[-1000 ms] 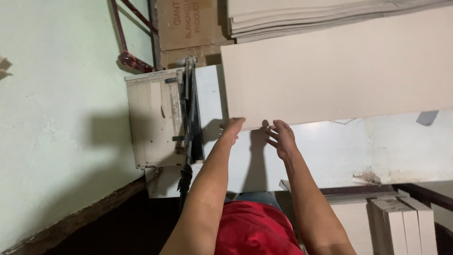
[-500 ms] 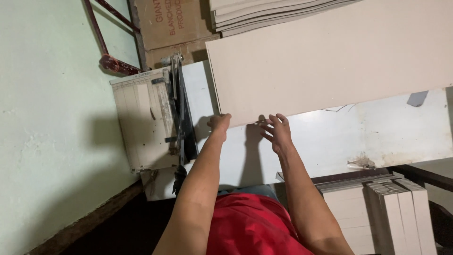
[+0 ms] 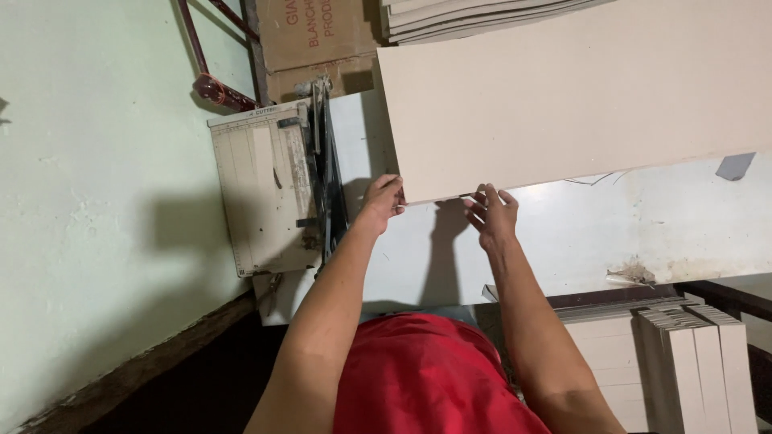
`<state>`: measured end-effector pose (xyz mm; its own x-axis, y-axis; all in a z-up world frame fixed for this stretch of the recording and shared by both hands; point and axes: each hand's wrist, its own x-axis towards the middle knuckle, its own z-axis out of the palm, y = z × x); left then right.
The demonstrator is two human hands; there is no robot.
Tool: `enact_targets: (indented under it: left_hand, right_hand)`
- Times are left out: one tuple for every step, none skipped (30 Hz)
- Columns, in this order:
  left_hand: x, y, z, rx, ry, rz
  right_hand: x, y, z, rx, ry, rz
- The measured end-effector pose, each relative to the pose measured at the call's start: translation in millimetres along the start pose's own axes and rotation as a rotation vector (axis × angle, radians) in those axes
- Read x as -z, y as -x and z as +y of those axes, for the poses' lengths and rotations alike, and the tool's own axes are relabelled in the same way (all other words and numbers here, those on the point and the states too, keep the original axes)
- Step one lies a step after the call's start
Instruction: The person uses a manual paper cutter to slice large sheets of paper into smaller pieces. They align the paper against the guide, pull down the lever to cut, and then stack the cut pieces on a nearby table.
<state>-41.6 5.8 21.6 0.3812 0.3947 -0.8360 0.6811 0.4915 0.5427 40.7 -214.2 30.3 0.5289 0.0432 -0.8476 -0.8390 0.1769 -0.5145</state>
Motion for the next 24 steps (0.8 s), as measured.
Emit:
enact_targets:
  left_hand:
    - [-2.1,6.5,2.6,-0.028,0.07,-0.035]
    - [-2.9,13.0,5.2,-0.034,0.072,-0.036]
    - [-3.4,19.9,7.4,-0.051,0.129,-0.064]
    - [-3.6,26.7,9.6,-0.069,0.187,-0.093]
    - [-3.1,33.0,12.5,-0.073,0.191,-0.093]
    - [-2.4,39.1,15.4,-0.081,0.232,-0.106]
    - [-2.2,45.5,17.1,-0.087,0.272,-0.122]
    - [-2.9,37.1,13.2,-0.089,0.276,-0.124]
    - [-5.3,29.0,7.8,-0.1,0.317,-0.155]
    - [-7.9,20.9,2.5,-0.111,0.359,-0.186]
    - [-11.0,26.5,4.5,-0.112,0.363,-0.188]
    - [-14.1,32.1,6.7,-0.1,0.403,-0.193]
    - [-18.4,37.5,9.5,-0.088,0.444,-0.2]
    - [-17.8,31.9,9.9,-0.089,0.448,-0.205]
    - [-16.3,26.4,9.5,-0.125,0.353,-0.157]
    - [-14.9,20.8,9.1,-0.16,0.257,-0.11]
    - [-11.5,26.1,17.2,-0.161,0.26,-0.109]
    - [-7.8,31.5,25.4,-0.143,0.278,-0.081]
    - [-2.8,36.7,34.2,-0.128,0.296,-0.051]
    - [-0.5,41.6,40.3,-0.13,0.3,-0.047]
    - [2.1,47.0,45.3,-0.148,0.302,-0.143]
    - [4.7,52.2,50.4,-0.167,0.304,-0.239]
    - [1.1,36.3,43.5,-0.168,0.307,-0.235]
    - [-2.1,20.2,36.5,-0.271,0.135,-0.201]
  right_hand:
    - [0.1,-9.1,5.8,-0.007,-0.07,0.015]
    - [-2.6,-3.3,4.5,-0.002,-0.07,0.012]
    - [-5.4,2.6,3.4,-0.052,-0.137,-0.034]
    - [-8.4,8.5,2.4,-0.102,-0.203,-0.081]
    - [-8.9,9.8,-0.2,-0.098,-0.2,-0.085]
    - [-9.6,10.9,-2.6,-0.098,-0.268,-0.105]
    - [-9.0,12.5,-4.6,-0.099,-0.335,-0.122]
    - [-10.1,13.8,-9.7,-0.095,-0.333,-0.123]
    - [-9.1,15.3,-15.1,-0.103,-0.349,-0.141]
    - [-8.2,16.9,-20.5,-0.111,-0.365,-0.159]
    - [-9.2,22.4,-24.8,-0.108,-0.362,-0.159]
    - [-10.3,28.0,-29.3,-0.092,-0.352,-0.16]
    - [-11.0,33.3,-34.9,-0.073,-0.342,-0.16]
    - [-11.7,35.4,-35.8,-0.068,-0.338,-0.159]
    - [-12.5,37.4,-35.5,-0.055,-0.308,-0.164]
    - [-13.2,39.3,-35.1,-0.042,-0.278,-0.169]
    - [-12.8,33.6,-30.0,-0.041,-0.275,-0.171]
    - [-12.5,28.1,-24.9,-0.037,-0.23,-0.172]
    - [-13.9,22.1,-19.5,-0.034,-0.184,-0.176]
    - [-13.5,17.3,-16.6,-0.035,-0.18,-0.181]
    - [-12.7,12.7,-12.9,-0.04,-0.164,-0.186]
    - [-12.0,8.0,-9.0,-0.045,-0.147,-0.191]
    - [-17.1,19.3,-12.9,-0.046,-0.143,-0.195]
    - [-22.3,30.6,-16.6,-0.117,-0.082,-0.217]
